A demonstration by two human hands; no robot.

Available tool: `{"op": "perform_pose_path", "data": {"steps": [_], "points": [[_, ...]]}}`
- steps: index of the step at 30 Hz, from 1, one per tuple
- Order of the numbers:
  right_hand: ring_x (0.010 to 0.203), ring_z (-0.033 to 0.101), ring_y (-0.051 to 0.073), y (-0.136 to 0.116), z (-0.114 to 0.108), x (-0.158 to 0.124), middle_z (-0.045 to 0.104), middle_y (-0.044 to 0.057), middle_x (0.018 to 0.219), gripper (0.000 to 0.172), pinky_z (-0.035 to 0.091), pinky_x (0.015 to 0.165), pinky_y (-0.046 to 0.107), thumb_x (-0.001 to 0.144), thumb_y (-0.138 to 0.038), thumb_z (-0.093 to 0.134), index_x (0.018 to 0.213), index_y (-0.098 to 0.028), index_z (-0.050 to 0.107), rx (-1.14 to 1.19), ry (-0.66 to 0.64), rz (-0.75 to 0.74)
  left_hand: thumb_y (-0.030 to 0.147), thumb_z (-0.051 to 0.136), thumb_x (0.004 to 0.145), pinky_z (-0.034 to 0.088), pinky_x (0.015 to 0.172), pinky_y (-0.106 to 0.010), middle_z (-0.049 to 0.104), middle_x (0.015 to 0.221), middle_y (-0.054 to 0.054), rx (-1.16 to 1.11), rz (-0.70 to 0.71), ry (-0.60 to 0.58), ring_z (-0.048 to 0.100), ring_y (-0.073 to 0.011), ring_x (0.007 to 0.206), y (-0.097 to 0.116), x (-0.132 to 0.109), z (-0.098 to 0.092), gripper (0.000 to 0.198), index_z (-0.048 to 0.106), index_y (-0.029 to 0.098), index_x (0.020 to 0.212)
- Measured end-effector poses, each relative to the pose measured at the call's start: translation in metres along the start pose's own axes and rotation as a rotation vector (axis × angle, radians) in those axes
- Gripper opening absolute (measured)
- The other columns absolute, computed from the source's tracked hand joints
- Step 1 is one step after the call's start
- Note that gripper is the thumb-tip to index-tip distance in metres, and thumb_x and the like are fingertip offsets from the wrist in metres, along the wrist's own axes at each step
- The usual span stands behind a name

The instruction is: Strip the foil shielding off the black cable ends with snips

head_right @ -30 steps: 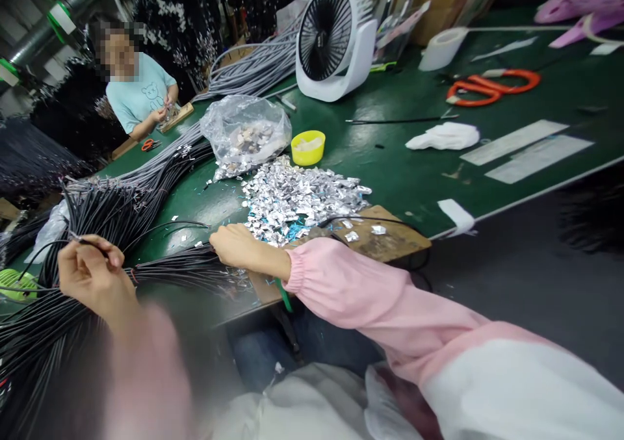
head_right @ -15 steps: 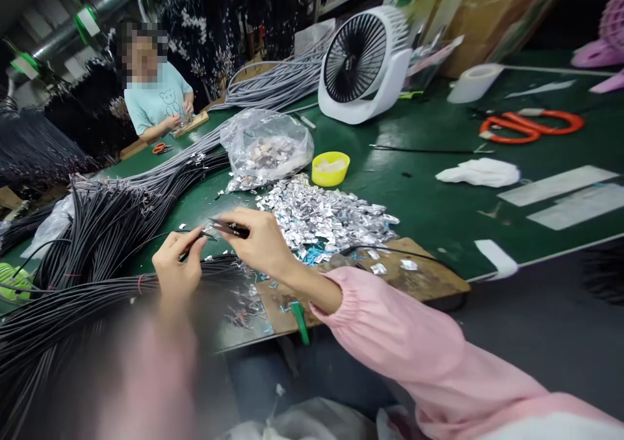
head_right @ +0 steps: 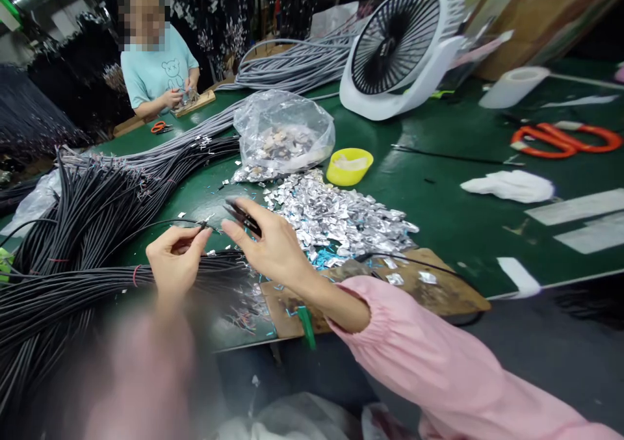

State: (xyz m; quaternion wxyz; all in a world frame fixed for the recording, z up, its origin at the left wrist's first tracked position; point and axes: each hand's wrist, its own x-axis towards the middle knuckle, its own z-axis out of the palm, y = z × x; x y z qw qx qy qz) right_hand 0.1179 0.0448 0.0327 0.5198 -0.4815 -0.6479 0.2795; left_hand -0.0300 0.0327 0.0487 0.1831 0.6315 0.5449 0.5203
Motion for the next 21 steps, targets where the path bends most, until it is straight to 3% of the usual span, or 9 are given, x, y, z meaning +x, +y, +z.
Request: {"op": "perform_pose_path", "data": {"steps": [2,6,15,21], "points": [[0.083,0.063,0.022,-0.0011,0.0000,-0.0006,0.069,0.010,0.095,0.034,0.049,0.073,0.034,0.084,-0.038,0.050,0.101,-0.015,0.067,-0.001,-0.056,-0.037,0.028,0.069,0.072,0.043,0.048,-0.019,0.064,0.060,0.000,-0.031,0.004,0.033,0.056,-0.0099,0.051,-0.0007,-0.0007,0.0013,0.013,0.069,0.016,0.067],[0.065,0.059,0.016,-0.0063,-0.0011,-0.0015,0.067,0.005,0.075,0.027,0.046,0.059,0.026,0.084,-0.032,0.050,0.091,-0.015,0.071,0.059,-0.142,-0.081,0.025,0.070,0.071,0.042,0.049,-0.019,0.063,0.059,0.000,-0.051,0.030,0.039,0.054,-0.0087,0.051,-0.0002,-0.0017,0.0024,0.012,0.068,0.015,0.065],[0.062,0.058,0.015,-0.0055,-0.0015,-0.0006,0.068,0.005,0.073,0.028,0.043,0.054,0.026,0.082,-0.032,0.052,0.086,-0.014,0.073,0.155,-0.162,-0.015,0.023,0.069,0.071,0.041,0.050,-0.019,0.061,0.057,0.001,-0.019,0.054,0.018,0.053,-0.0085,0.051,0.0013,-0.0028,0.0023,0.010,0.067,0.016,0.064],[0.059,0.057,0.014,-0.0043,-0.0008,-0.0011,0.067,0.005,0.070,0.028,0.041,0.054,0.026,0.081,-0.031,0.054,0.090,-0.012,0.073,0.064,-0.104,-0.043,0.023,0.066,0.073,0.040,0.052,-0.019,0.062,0.059,0.001,0.033,0.062,-0.001,0.052,-0.0087,0.052,0.0002,-0.0028,0.0026,0.011,0.067,0.016,0.065]]}}
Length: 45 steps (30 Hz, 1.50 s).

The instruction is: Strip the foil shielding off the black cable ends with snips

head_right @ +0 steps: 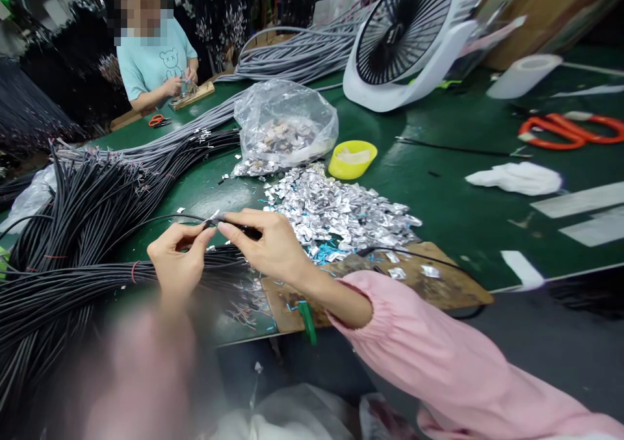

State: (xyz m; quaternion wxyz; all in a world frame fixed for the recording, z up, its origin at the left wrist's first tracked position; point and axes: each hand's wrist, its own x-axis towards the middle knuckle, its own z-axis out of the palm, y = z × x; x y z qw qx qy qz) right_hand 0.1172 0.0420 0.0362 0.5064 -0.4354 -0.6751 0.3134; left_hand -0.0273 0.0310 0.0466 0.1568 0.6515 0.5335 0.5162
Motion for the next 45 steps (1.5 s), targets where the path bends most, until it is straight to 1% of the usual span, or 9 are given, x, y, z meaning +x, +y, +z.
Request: {"op": "perform_pose_path", "data": {"steps": [10,16,22,26,30,34,37,42,45], "points": [[0.061,0.061,0.015,-0.004,-0.010,0.003,0.070,0.005,0.076,0.021,0.045,0.052,0.025,0.076,-0.029,0.063,0.090,-0.015,0.073,0.012,0.047,-0.083,0.051,0.047,0.081,0.021,0.037,-0.020,0.036,0.041,0.005,-0.250,-0.269,-0.581,0.028,-0.0042,0.035,0.002,0.016,-0.022,0.046,0.049,0.015,0.052],[0.067,0.068,0.016,-0.004,-0.012,-0.001,0.073,0.004,0.080,0.016,0.053,0.057,0.024,0.074,-0.014,0.061,0.085,-0.018,0.072,0.104,0.037,-0.214,0.062,0.046,0.078,0.018,0.036,-0.020,0.030,0.042,0.007,-0.270,-0.337,-0.716,0.024,-0.0036,0.034,0.001,0.016,-0.023,0.054,0.045,0.016,0.051],[0.072,0.067,0.018,0.001,-0.004,-0.007,0.071,0.006,0.082,0.044,0.051,0.060,0.026,0.061,-0.001,0.041,0.095,-0.015,0.065,-0.185,0.108,-0.325,0.050,0.048,0.081,0.023,0.040,-0.019,0.037,0.044,0.005,-0.215,-0.282,-0.684,0.030,-0.0038,0.039,-0.001,0.016,-0.018,0.045,0.056,0.013,0.055],[0.070,0.064,0.017,-0.001,0.004,-0.008,0.069,0.007,0.081,0.028,0.050,0.060,0.027,0.069,-0.007,0.046,0.092,-0.013,0.062,-0.125,0.153,-0.171,0.039,0.058,0.072,0.034,0.044,-0.018,0.050,0.048,0.003,-0.269,-0.301,-0.587,0.044,-0.0063,0.042,-0.001,0.016,-0.012,0.028,0.063,0.013,0.062],[0.056,0.055,0.012,-0.005,0.006,-0.001,0.065,0.005,0.075,0.018,0.042,0.049,0.023,0.074,-0.021,0.052,0.089,-0.013,0.058,0.096,0.136,0.014,0.031,0.067,0.061,0.042,0.047,-0.020,0.058,0.054,0.000,-0.318,-0.333,-0.409,0.053,-0.0095,0.045,-0.002,0.012,-0.004,0.018,0.063,0.013,0.062],[0.043,0.035,0.005,-0.008,0.006,0.006,0.059,0.001,0.068,0.017,0.031,0.041,0.020,0.069,-0.023,0.054,0.083,-0.013,0.057,0.260,0.078,0.140,0.028,0.066,0.068,0.039,0.048,-0.019,0.057,0.055,0.001,-0.206,-0.192,-0.196,0.050,-0.0084,0.047,0.000,0.005,0.003,0.016,0.060,0.014,0.061],[0.045,0.038,0.006,-0.009,0.009,0.004,0.057,0.000,0.065,0.018,0.033,0.043,0.021,0.068,-0.021,0.054,0.083,-0.014,0.057,0.253,0.113,0.167,0.026,0.061,0.075,0.035,0.048,-0.020,0.055,0.056,0.002,0.019,-0.040,-0.080,0.047,-0.0082,0.048,0.001,-0.001,0.008,0.017,0.058,0.016,0.062],[0.056,0.053,0.012,-0.008,0.013,-0.001,0.063,0.002,0.069,0.023,0.041,0.053,0.025,0.065,-0.013,0.053,0.086,-0.015,0.060,0.133,0.171,0.105,0.009,0.051,0.080,0.028,0.052,-0.024,0.054,0.062,0.000,0.503,0.219,-0.099,0.046,-0.0111,0.056,-0.003,-0.008,0.014,0.021,0.055,0.017,0.060],[0.050,0.051,0.012,-0.002,0.004,0.008,0.062,0.002,0.064,0.017,0.040,0.048,0.025,0.066,-0.017,0.057,0.083,-0.015,0.061,0.212,0.164,0.193,0.007,0.052,0.080,0.029,0.053,-0.024,0.055,0.063,0.000,0.521,0.222,-0.209,0.047,-0.0114,0.057,-0.007,-0.006,0.013,0.023,0.056,0.017,0.060]]}}
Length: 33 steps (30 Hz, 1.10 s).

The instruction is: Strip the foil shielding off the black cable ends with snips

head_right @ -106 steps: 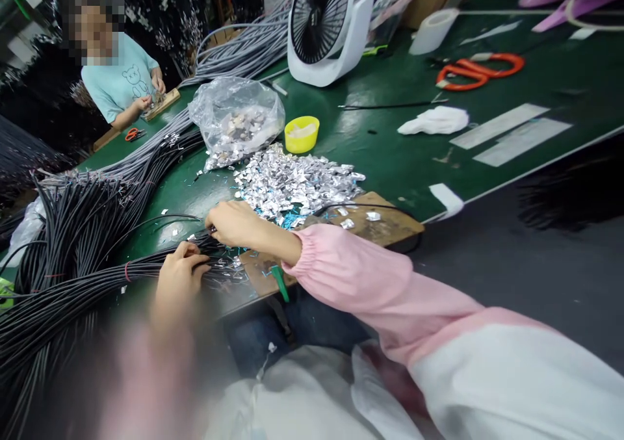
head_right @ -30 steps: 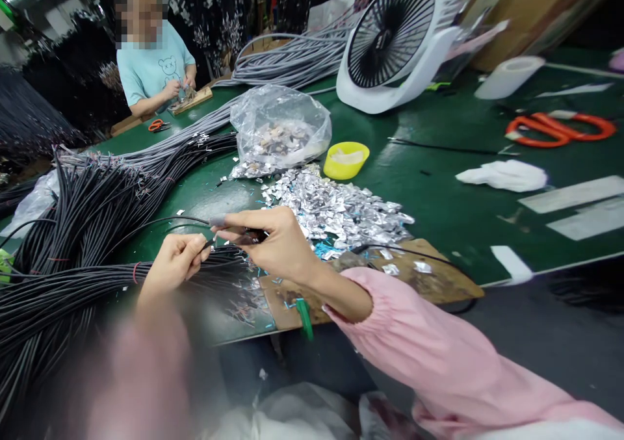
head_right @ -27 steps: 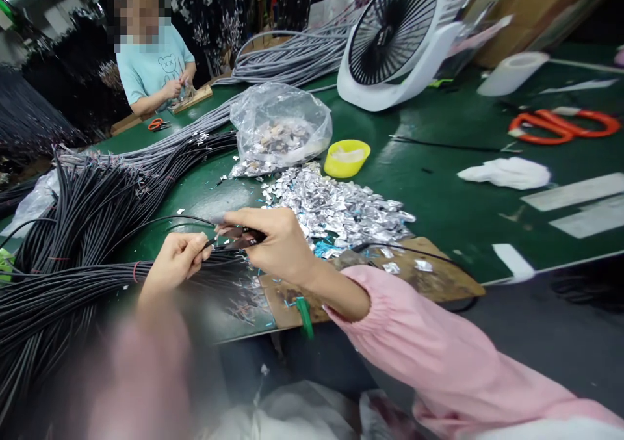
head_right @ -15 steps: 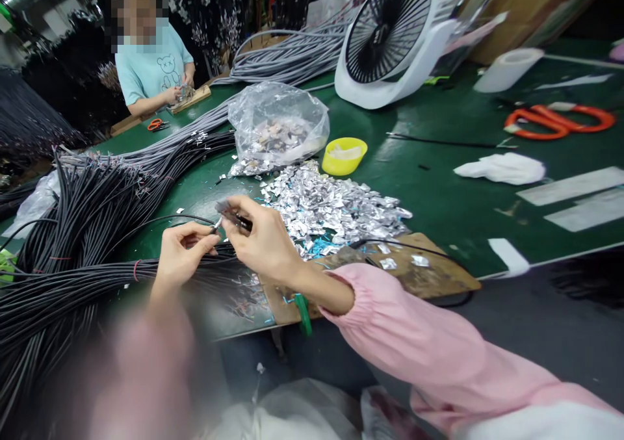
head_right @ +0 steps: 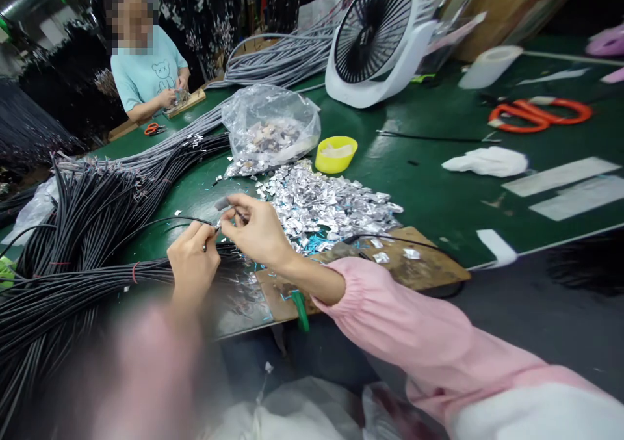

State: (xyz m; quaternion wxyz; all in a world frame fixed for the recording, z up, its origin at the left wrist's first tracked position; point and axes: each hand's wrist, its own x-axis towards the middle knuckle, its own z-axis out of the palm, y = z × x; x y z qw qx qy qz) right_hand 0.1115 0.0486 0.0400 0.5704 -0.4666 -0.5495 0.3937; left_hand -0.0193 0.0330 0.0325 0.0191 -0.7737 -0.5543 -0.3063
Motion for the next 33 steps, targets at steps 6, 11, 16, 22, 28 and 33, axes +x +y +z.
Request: {"op": "perform_pose_path", "data": {"steps": [6,11,16,22,28,33], "points": [[0.048,0.049,0.012,0.002,-0.024,0.019,0.061,0.001,0.058,0.017,0.036,0.048,0.026,0.068,-0.032,0.067,0.070,-0.015,0.065,-0.183,0.153,-0.081,0.023,0.058,0.081,0.040,0.057,-0.020,0.064,0.070,-0.001,-0.481,-0.173,-0.063,0.056,-0.0113,0.062,-0.015,0.009,-0.017,0.013,0.069,0.017,0.076],[0.055,0.049,0.012,0.002,-0.016,0.008,0.062,0.003,0.064,0.017,0.035,0.050,0.025,0.075,-0.028,0.059,0.069,-0.014,0.068,-0.308,-0.140,-0.217,0.029,0.056,0.081,0.043,0.056,-0.021,0.067,0.071,-0.004,-0.566,-0.244,-0.048,0.057,-0.0121,0.061,-0.017,0.009,-0.024,0.020,0.071,0.015,0.078],[0.050,0.042,0.010,0.003,-0.006,0.003,0.053,0.000,0.056,0.019,0.030,0.048,0.023,0.076,-0.029,0.055,0.068,-0.014,0.064,-0.300,-0.150,-0.190,0.027,0.063,0.074,0.042,0.051,-0.020,0.066,0.064,-0.002,-0.610,-0.272,-0.124,0.055,-0.0105,0.052,-0.018,0.011,-0.020,0.014,0.071,0.016,0.074],[0.055,0.042,0.011,0.005,-0.001,0.003,0.052,0.000,0.059,0.013,0.031,0.051,0.024,0.074,-0.023,0.049,0.066,-0.016,0.056,-0.278,-0.207,-0.075,0.020,0.066,0.069,0.042,0.051,-0.020,0.061,0.058,0.001,-0.550,-0.310,-0.139,0.055,-0.0095,0.048,-0.016,0.008,-0.011,0.007,0.067,0.015,0.065],[0.044,0.030,0.008,0.000,-0.003,0.005,0.033,-0.006,0.046,0.020,0.026,0.043,0.022,0.071,-0.022,0.044,0.051,-0.018,0.043,-0.171,-0.371,0.053,0.016,0.066,0.068,0.037,0.051,-0.019,0.056,0.058,0.002,-0.524,-0.184,0.022,0.051,-0.0095,0.056,-0.011,0.006,-0.011,0.013,0.061,0.016,0.056],[0.047,0.036,0.009,-0.001,-0.010,0.003,0.046,-0.003,0.052,0.020,0.029,0.044,0.023,0.074,-0.034,0.052,0.066,-0.015,0.057,-0.167,-0.243,-0.081,0.020,0.067,0.068,0.039,0.051,-0.020,0.059,0.059,0.001,-0.557,-0.232,0.028,0.052,-0.0103,0.057,-0.010,0.007,-0.015,0.013,0.061,0.016,0.056]]}}
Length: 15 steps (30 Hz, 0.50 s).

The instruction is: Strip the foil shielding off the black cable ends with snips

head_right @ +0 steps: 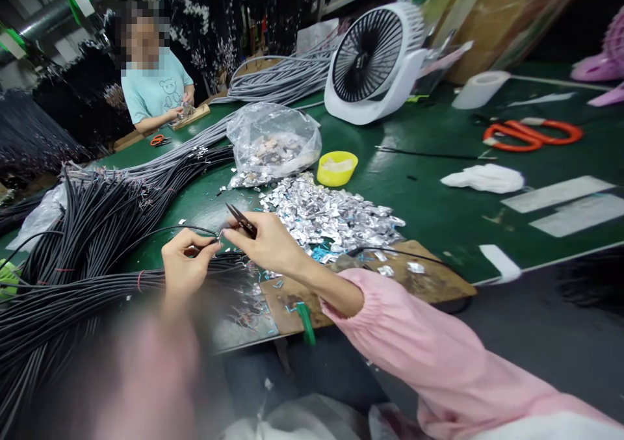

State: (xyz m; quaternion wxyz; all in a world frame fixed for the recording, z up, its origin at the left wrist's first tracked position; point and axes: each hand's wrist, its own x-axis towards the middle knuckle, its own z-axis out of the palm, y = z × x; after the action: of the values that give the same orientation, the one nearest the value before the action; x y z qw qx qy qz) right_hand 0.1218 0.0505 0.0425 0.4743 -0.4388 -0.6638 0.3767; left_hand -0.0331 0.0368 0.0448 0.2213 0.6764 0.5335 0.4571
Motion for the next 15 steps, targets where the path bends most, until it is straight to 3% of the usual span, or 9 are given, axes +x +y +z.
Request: {"op": "perform_pose_path", "data": {"steps": [4,7,11,15], "points": [[0.056,0.047,0.012,0.0030,-0.0007,-0.0017,0.057,0.002,0.063,0.019,0.035,0.051,0.025,0.079,-0.031,0.051,0.069,-0.017,0.059,-0.100,0.041,-0.210,0.023,0.068,0.067,0.041,0.052,-0.021,0.062,0.060,0.000,-0.054,-0.044,-0.042,0.054,-0.0102,0.053,-0.0003,0.0006,-0.0020,0.011,0.065,0.016,0.060],[0.058,0.049,0.013,0.0042,0.0019,-0.0019,0.058,0.004,0.066,0.015,0.036,0.053,0.026,0.080,-0.026,0.048,0.071,-0.017,0.056,-0.176,0.044,-0.262,0.025,0.070,0.066,0.043,0.050,-0.021,0.064,0.059,0.000,-0.081,-0.131,-0.106,0.055,-0.0103,0.050,-0.0015,0.0023,-0.0043,0.009,0.069,0.016,0.064],[0.052,0.042,0.011,0.0032,0.0052,-0.0018,0.050,0.000,0.059,0.014,0.031,0.050,0.025,0.080,-0.027,0.044,0.070,-0.018,0.050,-0.157,0.008,-0.130,0.030,0.070,0.067,0.040,0.042,-0.020,0.058,0.046,0.002,-0.140,-0.260,-0.206,0.052,-0.0096,0.039,-0.0026,0.0044,-0.0075,0.015,0.072,0.016,0.071],[0.044,0.030,0.008,-0.0021,0.0046,-0.0014,0.036,-0.006,0.050,0.021,0.023,0.043,0.023,0.074,-0.036,0.048,0.063,-0.020,0.044,0.122,-0.104,0.106,0.027,0.071,0.069,0.042,0.047,-0.020,0.061,0.053,0.001,-0.130,-0.070,-0.145,0.054,-0.0093,0.044,-0.0013,0.0038,-0.0091,0.011,0.070,0.016,0.066]]}}
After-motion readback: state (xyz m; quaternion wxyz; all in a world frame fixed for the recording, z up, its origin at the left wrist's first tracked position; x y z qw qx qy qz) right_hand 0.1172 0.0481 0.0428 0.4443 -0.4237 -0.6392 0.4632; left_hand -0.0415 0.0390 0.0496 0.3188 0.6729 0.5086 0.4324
